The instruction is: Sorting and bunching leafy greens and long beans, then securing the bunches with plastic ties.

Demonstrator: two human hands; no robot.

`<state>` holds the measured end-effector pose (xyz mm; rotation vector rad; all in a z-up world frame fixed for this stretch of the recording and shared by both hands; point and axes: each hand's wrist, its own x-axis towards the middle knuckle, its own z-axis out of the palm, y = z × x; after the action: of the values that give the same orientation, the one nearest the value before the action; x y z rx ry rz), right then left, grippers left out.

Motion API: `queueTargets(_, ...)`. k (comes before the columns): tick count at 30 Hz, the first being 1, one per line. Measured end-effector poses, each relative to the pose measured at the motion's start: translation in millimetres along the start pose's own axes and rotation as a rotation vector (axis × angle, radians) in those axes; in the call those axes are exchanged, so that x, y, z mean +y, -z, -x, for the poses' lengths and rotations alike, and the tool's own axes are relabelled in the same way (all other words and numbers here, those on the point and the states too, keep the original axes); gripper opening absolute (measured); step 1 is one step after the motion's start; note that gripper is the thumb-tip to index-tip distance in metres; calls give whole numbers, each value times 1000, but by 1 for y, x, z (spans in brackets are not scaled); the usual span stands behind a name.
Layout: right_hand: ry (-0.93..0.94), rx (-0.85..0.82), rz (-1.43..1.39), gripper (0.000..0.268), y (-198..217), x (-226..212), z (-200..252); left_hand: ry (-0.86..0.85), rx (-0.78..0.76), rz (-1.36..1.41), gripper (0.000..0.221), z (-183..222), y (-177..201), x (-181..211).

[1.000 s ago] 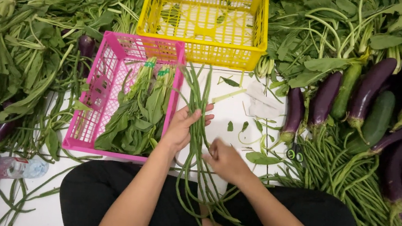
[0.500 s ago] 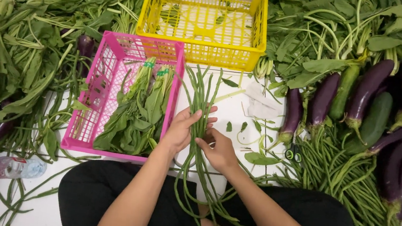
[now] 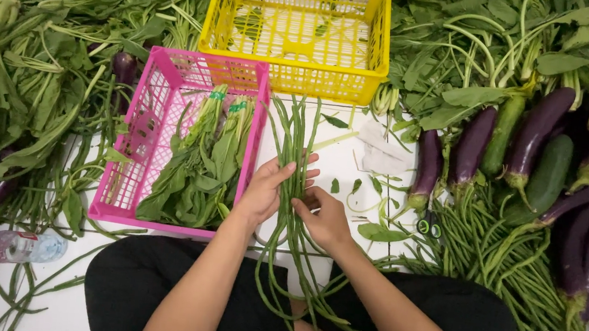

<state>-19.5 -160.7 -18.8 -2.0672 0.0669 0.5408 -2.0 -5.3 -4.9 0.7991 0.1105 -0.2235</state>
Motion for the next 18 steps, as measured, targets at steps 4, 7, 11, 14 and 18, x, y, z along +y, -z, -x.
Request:
queueTargets(4,17,-21,-14,40,4,-5,2,-7,18,-16,38,-2,1,-3)
queueTargets(7,59,-67,-14,44,11,-4,3,-9,25,-38,36,-4,6,-6)
queueTargets(11,77,-118,76,41,37,-2,4,-24,35,-36,35,-7,12,-8)
queueTargets(14,80,-79,73,39,63,1,4,-15,42,-43,36,-8,16,-10)
queueTargets(18,38,-22,21,35,102,13,-4,3,38,-61,37,-8,19,-8)
